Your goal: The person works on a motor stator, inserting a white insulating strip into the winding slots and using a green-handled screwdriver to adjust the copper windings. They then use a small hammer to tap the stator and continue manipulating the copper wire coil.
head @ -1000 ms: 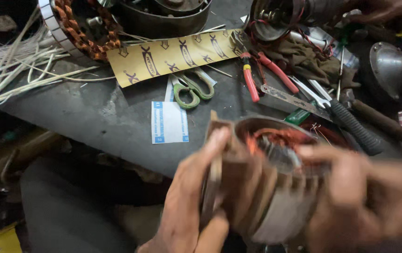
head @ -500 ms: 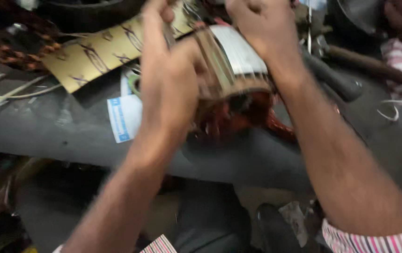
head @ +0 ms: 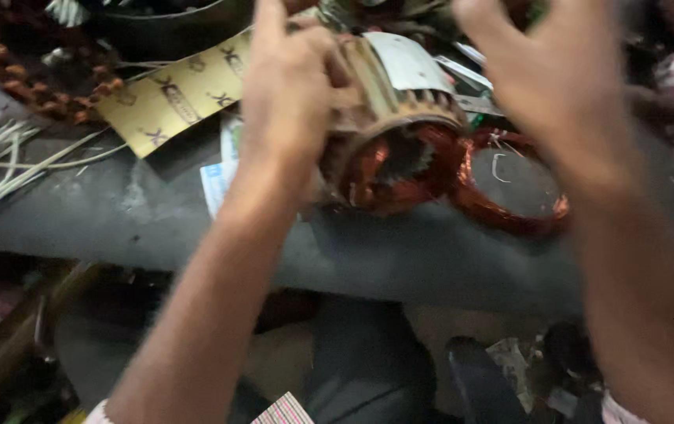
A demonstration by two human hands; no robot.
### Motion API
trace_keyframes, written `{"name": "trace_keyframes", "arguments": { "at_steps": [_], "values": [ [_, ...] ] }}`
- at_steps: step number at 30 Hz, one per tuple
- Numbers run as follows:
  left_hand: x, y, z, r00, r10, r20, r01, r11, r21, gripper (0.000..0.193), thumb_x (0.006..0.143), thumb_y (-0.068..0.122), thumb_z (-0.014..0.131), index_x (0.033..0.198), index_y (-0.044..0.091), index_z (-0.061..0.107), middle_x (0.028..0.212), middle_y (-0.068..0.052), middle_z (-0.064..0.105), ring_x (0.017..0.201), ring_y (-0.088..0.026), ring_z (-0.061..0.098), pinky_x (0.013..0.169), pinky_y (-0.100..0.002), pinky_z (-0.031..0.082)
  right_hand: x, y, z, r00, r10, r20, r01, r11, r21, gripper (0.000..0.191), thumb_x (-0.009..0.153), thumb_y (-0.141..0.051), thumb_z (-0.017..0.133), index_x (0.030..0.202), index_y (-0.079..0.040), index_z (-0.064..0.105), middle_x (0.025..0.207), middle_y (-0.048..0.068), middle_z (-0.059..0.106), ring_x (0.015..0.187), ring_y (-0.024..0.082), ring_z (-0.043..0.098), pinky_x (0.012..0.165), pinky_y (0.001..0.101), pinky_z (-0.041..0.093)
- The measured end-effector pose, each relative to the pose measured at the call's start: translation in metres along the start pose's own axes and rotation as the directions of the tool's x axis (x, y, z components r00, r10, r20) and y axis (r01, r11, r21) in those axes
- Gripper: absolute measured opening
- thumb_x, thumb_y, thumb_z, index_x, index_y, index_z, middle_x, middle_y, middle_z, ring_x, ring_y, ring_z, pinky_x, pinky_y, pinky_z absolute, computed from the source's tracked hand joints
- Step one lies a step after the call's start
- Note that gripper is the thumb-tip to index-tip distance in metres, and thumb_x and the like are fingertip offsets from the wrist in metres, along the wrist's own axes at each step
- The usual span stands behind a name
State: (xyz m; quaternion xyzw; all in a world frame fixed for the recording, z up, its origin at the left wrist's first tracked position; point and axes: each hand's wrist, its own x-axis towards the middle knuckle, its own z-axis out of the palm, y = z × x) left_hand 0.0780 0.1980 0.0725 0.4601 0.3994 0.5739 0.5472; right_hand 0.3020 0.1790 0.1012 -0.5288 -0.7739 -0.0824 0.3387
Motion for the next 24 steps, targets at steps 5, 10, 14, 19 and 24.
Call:
{"name": "trace_keyframes", "arguments": {
  "at_steps": [5, 10, 14, 19, 24],
  "values": [
    [-0.029, -0.011, -0.01, 0.95, 0.291, 0.117, -0.306, 0.941, 0.145, 0.053, 0.086, 0.007, 0.049, 0.139, 0.004, 0.048, 0.133, -0.017, 0.045, 0.126, -0.026, 0.049, 0.107, -0.04, 0.052, -0.038, -0.056, -0.044, 0.928, 0.333, 0.165, -0.352, 0.93, 0.103, 0.027, 0.105, -0.028, 0.066, 0.114, -0.003, 0.069, 0.093, 0.006, 0.068, 0.081, 0.014, 0.066, 0.071, 0.0294, 0.051],
    [-0.034, -0.008, -0.014, 0.934, 0.336, 0.126, -0.358, 0.896, 0.263, 0.045, 0.094, 0.015, 0.047, 0.137, 0.002, 0.051, 0.135, -0.016, 0.048, 0.129, -0.029, 0.05, 0.114, -0.041, 0.045, -0.083, -0.116, -0.065, 0.93, 0.368, 0.001, -0.366, 0.924, 0.108, 0.026, 0.112, -0.022, 0.067, 0.126, -0.001, 0.062, 0.111, 0.01, 0.068, 0.098, 0.014, 0.067, 0.086, 0.0268, 0.057],
    [-0.058, 0.005, -0.015, 0.889, 0.456, 0.044, -0.436, 0.812, 0.388, 0.048, 0.101, 0.019, 0.051, 0.143, -0.004, 0.043, 0.145, -0.02, 0.044, 0.141, -0.033, 0.041, 0.124, -0.045, 0.033, -0.11, -0.122, -0.055, 0.962, 0.273, -0.03, -0.275, 0.958, -0.085, 0.041, 0.101, -0.015, 0.072, 0.135, 0.004, 0.059, 0.122, 0.018, 0.068, 0.1, 0.022, 0.067, 0.085, 0.033, 0.055],
    [-0.147, -0.012, -0.019, 0.822, 0.563, -0.09, -0.454, 0.742, 0.494, 0.054, 0.106, 0.016, 0.059, 0.152, -0.001, 0.036, 0.16, -0.021, 0.032, 0.149, -0.03, 0.033, 0.129, -0.039, 0.029, -0.112, -0.114, -0.025, 0.976, 0.216, -0.017, -0.215, 0.962, -0.168, 0.067, 0.086, -0.015, 0.081, 0.141, 0.01, 0.051, 0.123, 0.025, 0.066, 0.106, 0.038, 0.065, 0.089, 0.0444, 0.054],
    [-0.178, -0.042, -0.009, 0.85, 0.516, -0.105, -0.404, 0.767, 0.499, 0.072, 0.093, 0.007, 0.066, 0.155, 0.0, 0.031, 0.161, -0.029, 0.026, 0.155, -0.041, 0.028, 0.133, -0.049, 0.025, -0.105, -0.112, 0.003, 0.91, 0.414, -0.022, -0.415, 0.905, -0.096, 0.063, 0.094, -0.022, 0.084, 0.146, 0.001, 0.058, 0.122, 0.025, 0.067, 0.105, 0.035, 0.071, 0.09, 0.0429, 0.056]
  ]
}}
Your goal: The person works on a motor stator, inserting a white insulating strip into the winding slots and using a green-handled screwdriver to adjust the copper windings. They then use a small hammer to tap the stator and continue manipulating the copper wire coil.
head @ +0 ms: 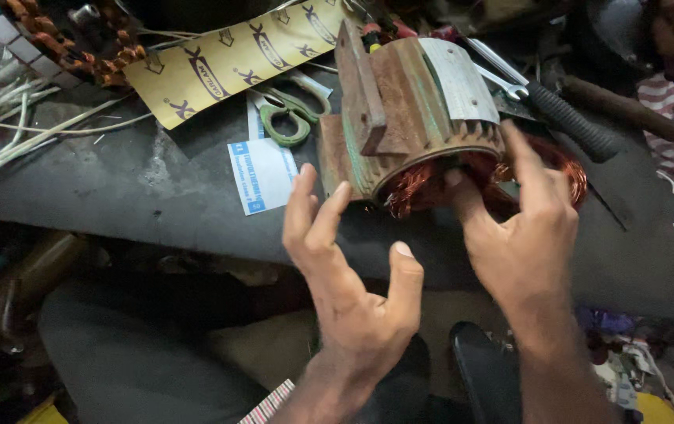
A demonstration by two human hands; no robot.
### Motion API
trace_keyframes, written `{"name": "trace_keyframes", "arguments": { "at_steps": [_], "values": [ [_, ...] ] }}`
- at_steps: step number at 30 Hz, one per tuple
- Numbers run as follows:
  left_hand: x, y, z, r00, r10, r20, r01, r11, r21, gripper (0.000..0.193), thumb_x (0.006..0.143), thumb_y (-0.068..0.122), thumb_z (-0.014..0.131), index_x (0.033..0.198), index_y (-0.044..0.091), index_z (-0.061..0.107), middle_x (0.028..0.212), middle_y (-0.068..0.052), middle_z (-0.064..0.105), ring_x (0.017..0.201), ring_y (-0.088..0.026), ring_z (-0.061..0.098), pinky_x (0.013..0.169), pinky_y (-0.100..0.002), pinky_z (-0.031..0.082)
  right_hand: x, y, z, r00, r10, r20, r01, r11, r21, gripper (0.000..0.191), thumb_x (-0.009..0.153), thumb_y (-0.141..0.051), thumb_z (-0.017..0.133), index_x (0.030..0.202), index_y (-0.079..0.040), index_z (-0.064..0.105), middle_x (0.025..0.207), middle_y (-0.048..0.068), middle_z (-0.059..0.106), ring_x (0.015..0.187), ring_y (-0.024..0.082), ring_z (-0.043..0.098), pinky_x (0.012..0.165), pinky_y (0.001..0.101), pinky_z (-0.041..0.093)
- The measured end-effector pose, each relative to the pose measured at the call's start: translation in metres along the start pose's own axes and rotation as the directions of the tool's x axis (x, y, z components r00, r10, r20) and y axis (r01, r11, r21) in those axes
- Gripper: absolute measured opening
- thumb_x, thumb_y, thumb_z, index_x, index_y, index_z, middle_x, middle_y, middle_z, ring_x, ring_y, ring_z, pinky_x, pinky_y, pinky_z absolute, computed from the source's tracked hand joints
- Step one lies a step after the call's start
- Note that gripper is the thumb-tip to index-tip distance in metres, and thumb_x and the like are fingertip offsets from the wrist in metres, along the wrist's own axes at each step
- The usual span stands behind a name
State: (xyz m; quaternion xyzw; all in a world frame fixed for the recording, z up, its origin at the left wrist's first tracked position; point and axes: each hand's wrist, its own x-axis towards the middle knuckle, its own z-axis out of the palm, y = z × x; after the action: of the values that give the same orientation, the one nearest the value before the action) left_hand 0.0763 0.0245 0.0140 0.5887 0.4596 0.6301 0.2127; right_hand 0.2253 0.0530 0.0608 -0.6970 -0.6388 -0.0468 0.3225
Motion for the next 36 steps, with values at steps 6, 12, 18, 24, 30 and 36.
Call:
{"name": "trace_keyframes", "arguments": {
  "at_steps": [6, 12, 18, 24, 30, 36],
  "values": [
    [0.006, -0.014, 0.013, 0.991, 0.056, 0.124, -0.061, 0.997, 0.036, 0.087, 0.092, 0.007, 0.069, 0.163, -0.005, 0.02, 0.173, -0.032, 0.017, 0.162, -0.051, 0.014, 0.135, -0.057, 0.018, -0.006, 0.006, 0.011, 0.996, -0.076, -0.039, 0.081, 0.987, 0.137, 0.048, 0.099, -0.012, 0.077, 0.142, 0.0, 0.062, 0.122, 0.022, 0.073, 0.112, 0.031, 0.074, 0.097, 0.0393, 0.057],
    [0.011, -0.03, 0.023, 0.976, 0.106, 0.189, -0.139, 0.975, 0.171, 0.077, 0.096, 0.011, 0.065, 0.159, -0.006, 0.025, 0.17, -0.03, 0.024, 0.164, -0.046, 0.017, 0.137, -0.061, 0.011, -0.002, 0.006, 0.018, 0.999, 0.031, -0.006, -0.03, 0.987, 0.161, 0.041, 0.098, -0.014, 0.076, 0.135, -0.001, 0.064, 0.123, 0.018, 0.075, 0.113, 0.024, 0.076, 0.098, 0.0353, 0.057],
    [0.024, -0.023, 0.026, 0.956, 0.152, 0.251, -0.213, 0.947, 0.24, 0.07, 0.097, 0.007, 0.061, 0.159, -0.007, 0.03, 0.168, -0.029, 0.029, 0.162, -0.04, 0.022, 0.135, -0.057, 0.014, 0.015, 0.008, -0.021, 0.995, 0.023, 0.096, -0.031, 0.996, 0.082, 0.063, 0.092, -0.017, 0.079, 0.146, 0.002, 0.053, 0.128, 0.022, 0.069, 0.114, 0.028, 0.067, 0.088, 0.038, 0.054],
    [0.03, -0.017, 0.025, 0.891, 0.224, 0.395, -0.34, 0.905, 0.255, 0.076, 0.089, 0.006, 0.062, 0.159, -0.002, 0.035, 0.167, -0.024, 0.033, 0.16, -0.034, 0.025, 0.133, -0.055, 0.009, -0.024, 0.025, -0.059, 0.975, 0.224, -0.005, -0.211, 0.926, 0.313, 0.061, 0.088, 0.009, 0.047, 0.148, 0.006, 0.041, 0.142, 0.022, 0.062, 0.106, 0.024, 0.06, 0.073, 0.0299, 0.044],
    [0.021, -0.014, 0.027, 0.876, 0.196, 0.441, -0.353, 0.884, 0.308, 0.082, 0.089, 0.009, 0.062, 0.16, -0.005, 0.025, 0.169, -0.028, 0.021, 0.16, -0.037, 0.017, 0.132, -0.056, 0.006, -0.048, 0.039, -0.078, 0.941, 0.326, 0.093, -0.313, 0.73, 0.607, 0.038, 0.089, 0.017, 0.039, 0.124, 0.006, 0.049, 0.125, 0.018, 0.063, 0.108, 0.014, 0.066, 0.095, 0.0263, 0.055],
    [0.017, -0.019, 0.021, 0.915, 0.142, 0.377, -0.266, 0.917, 0.299, 0.085, 0.09, 0.012, 0.064, 0.162, -0.004, 0.021, 0.171, -0.026, 0.019, 0.163, -0.039, 0.012, 0.135, -0.055, 0.01, -0.098, 0.038, -0.012, 0.949, 0.236, -0.211, -0.083, 0.828, 0.554, 0.019, 0.099, 0.014, 0.053, 0.111, 0.001, 0.061, 0.108, 0.012, 0.066, 0.097, 0.016, 0.065, 0.093, 0.0252, 0.055]
  ]
}}
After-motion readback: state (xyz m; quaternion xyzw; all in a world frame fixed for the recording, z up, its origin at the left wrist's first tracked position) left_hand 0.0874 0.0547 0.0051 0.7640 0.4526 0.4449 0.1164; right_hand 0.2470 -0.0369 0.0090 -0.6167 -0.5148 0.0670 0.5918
